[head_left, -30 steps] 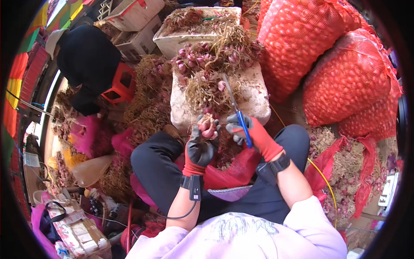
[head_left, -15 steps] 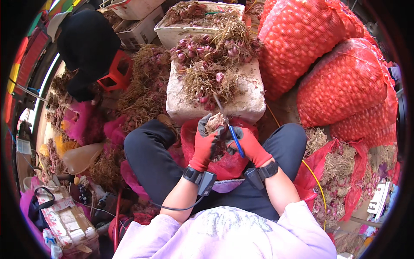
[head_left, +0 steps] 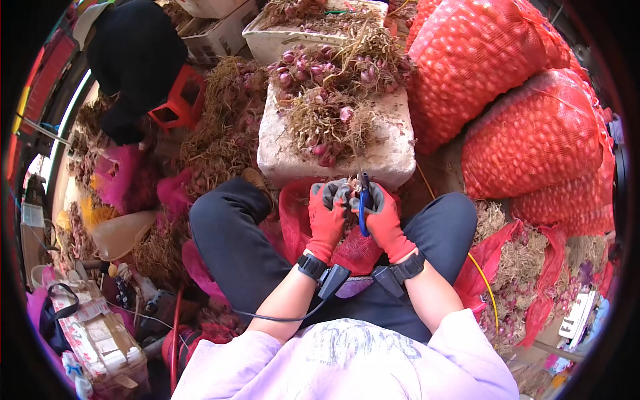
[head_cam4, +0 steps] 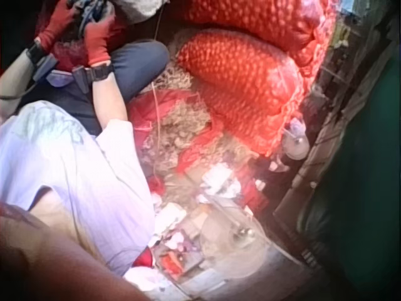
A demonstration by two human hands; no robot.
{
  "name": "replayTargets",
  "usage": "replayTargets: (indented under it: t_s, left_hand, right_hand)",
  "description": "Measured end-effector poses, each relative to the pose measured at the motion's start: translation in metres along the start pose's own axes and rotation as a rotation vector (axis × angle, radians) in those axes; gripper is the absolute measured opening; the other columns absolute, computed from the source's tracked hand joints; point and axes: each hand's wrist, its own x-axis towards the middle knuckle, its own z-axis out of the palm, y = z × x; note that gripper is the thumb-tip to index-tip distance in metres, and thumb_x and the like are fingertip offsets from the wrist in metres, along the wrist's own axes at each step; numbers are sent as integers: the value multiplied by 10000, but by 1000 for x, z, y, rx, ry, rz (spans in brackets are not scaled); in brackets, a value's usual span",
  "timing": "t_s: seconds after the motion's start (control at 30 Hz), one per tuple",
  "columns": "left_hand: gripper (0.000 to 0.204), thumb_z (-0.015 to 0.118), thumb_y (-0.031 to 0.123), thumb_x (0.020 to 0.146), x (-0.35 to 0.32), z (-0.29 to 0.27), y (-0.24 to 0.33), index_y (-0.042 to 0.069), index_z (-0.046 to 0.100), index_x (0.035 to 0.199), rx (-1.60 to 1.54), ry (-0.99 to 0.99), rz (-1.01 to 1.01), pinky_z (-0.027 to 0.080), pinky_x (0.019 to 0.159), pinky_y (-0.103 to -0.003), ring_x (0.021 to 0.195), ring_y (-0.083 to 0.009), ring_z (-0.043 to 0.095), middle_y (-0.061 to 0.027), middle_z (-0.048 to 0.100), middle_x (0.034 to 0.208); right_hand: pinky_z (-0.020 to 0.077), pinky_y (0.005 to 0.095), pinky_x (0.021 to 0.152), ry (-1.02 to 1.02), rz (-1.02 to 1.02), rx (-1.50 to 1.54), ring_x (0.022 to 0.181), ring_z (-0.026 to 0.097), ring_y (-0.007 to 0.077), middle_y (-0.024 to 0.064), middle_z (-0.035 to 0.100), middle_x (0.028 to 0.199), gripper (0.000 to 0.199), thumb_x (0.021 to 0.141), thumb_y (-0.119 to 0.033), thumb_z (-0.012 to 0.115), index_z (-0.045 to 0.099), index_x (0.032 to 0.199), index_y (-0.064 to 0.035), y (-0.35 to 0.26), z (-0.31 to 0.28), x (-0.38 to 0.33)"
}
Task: The recorder trims roots and stems from shallots using scissors while seated at a processing area.
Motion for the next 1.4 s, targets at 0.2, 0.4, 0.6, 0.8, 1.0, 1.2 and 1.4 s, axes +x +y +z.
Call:
replayTargets:
  t_s: [0.2,0.4,0.6,0.8,1.0,1.2,1.4]
  left_hand:
    - [65,569,53,796,1,1,5,22,573,854,187,49,130,440,713,-341,772,-270,549,-110,551,836]
    - [197,472,174,925,4,7,10,41,614,957,-601,-6,-491,498,661,-335,743,-203,601,-79,619,883]
    - [185,462,131,910,-2,-3,-3,33,604,978,-409,-124,-538,514,653,-338,764,-156,601,-27,601,831]
    - [221,533,125,880,3,-3,-9,8,599,1055,-290,89,-236,459,790,-278,888,-156,573,-46,571,957]
    - [339,701,146,715,6,-18,40,62,624,1034,346,-117,124,478,756,-343,864,-273,603,-126,584,962]
    - [158,652,50,737,12,-25,10,22,631,891,668,-250,542,481,670,-319,741,-242,625,-79,656,776]
    - [100,576,23,824,5,-14,8,32,631,908,-385,-124,-387,419,532,-220,620,-33,513,38,583,725]
  right_hand:
    - [484,213,693,-18,-20,-18,804,577,85,7,605,883,286,765,-3,697,567,1019,-14,23,-5,0]
    - [522,240,690,-6,138,210,790,604,109,38,631,888,248,747,54,680,582,964,-14,22,-14,7]
    - [517,257,762,7,-15,226,849,605,125,59,629,927,293,781,65,634,562,1059,5,18,-8,10]
    - [498,228,713,81,-58,29,797,586,83,17,624,910,313,791,49,638,553,1088,-3,8,-6,10]
    - [478,351,779,110,-557,-822,852,596,330,177,578,920,376,691,-50,675,525,1026,29,7,-13,9]
    - [475,395,775,33,-660,-1052,864,562,390,194,567,936,370,671,-55,663,531,1009,18,-1,-8,3]
    - [488,309,780,113,-348,-382,865,602,235,101,594,960,355,713,22,636,541,1055,5,5,-7,8]
